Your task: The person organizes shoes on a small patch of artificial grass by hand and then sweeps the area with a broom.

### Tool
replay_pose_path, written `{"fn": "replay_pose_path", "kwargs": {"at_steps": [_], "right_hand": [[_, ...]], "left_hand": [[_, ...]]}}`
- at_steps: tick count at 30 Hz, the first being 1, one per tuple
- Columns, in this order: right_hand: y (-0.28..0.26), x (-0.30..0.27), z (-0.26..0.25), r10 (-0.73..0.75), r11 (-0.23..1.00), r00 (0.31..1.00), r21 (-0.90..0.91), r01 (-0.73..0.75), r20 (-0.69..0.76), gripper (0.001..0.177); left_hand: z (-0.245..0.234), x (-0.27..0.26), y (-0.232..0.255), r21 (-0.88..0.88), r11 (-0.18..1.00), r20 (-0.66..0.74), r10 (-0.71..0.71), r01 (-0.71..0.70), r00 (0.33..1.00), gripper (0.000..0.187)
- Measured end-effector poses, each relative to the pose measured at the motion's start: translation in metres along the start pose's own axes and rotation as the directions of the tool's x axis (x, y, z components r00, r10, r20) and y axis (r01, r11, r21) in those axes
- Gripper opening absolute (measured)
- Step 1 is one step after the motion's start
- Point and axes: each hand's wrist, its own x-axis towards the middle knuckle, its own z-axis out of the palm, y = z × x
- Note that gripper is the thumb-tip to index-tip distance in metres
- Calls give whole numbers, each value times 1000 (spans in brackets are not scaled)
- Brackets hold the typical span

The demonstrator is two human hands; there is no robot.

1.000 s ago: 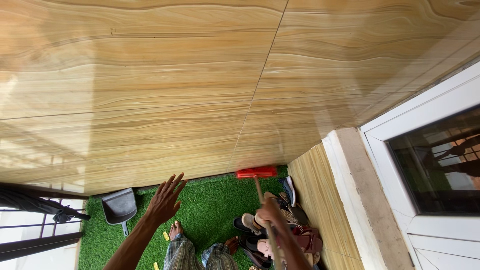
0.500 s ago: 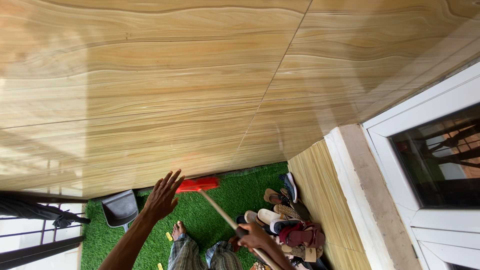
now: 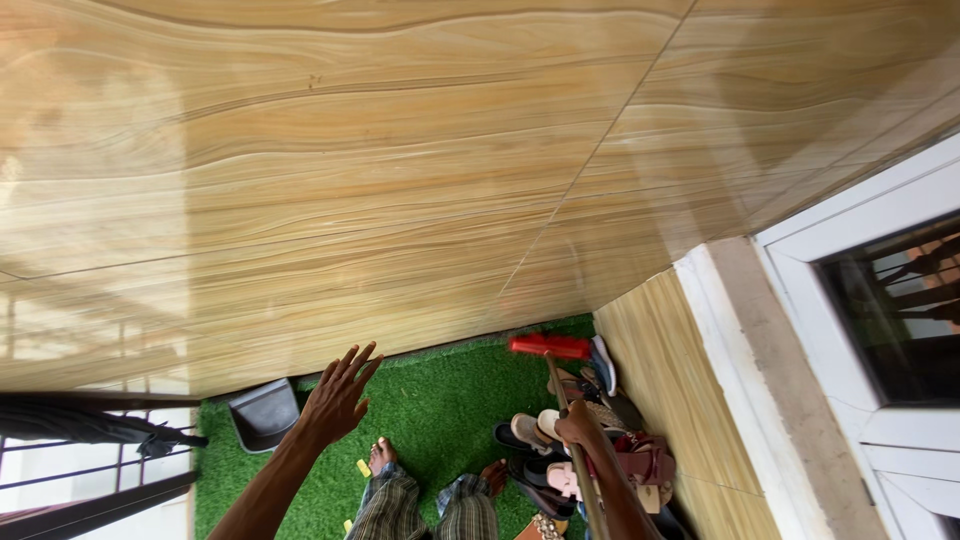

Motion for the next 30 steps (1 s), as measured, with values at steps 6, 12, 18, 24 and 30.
{"fn": "replay_pose_path", "kwargs": {"at_steps": [6,12,18,24,30], "right_hand": [[-80,-18,119,-29,999,992,36,25,123,52],[-151,-87,219,-2,996,869,-73,44,496,65],[-150,-122,217,34,999,846,-20,-28,533,62],[-80,-125,139,79,987,900,92,-130,428,62],[-25,-68,71,73,989,964,103,-102,254,45]], "left_hand": [[4,-10,-34,-9,999,-33,37,-37,999,94],[-10,-15,-46,13,1000,29,2,-3,1000,92],[-12,-8,-54,-12,1000,7,-2,2,1000,93],[9,-12,-63,-18,1000,-6,4,-4,1000,92],[25,-15,-71,-10,1000,20,5,-5,1000,91]]}}
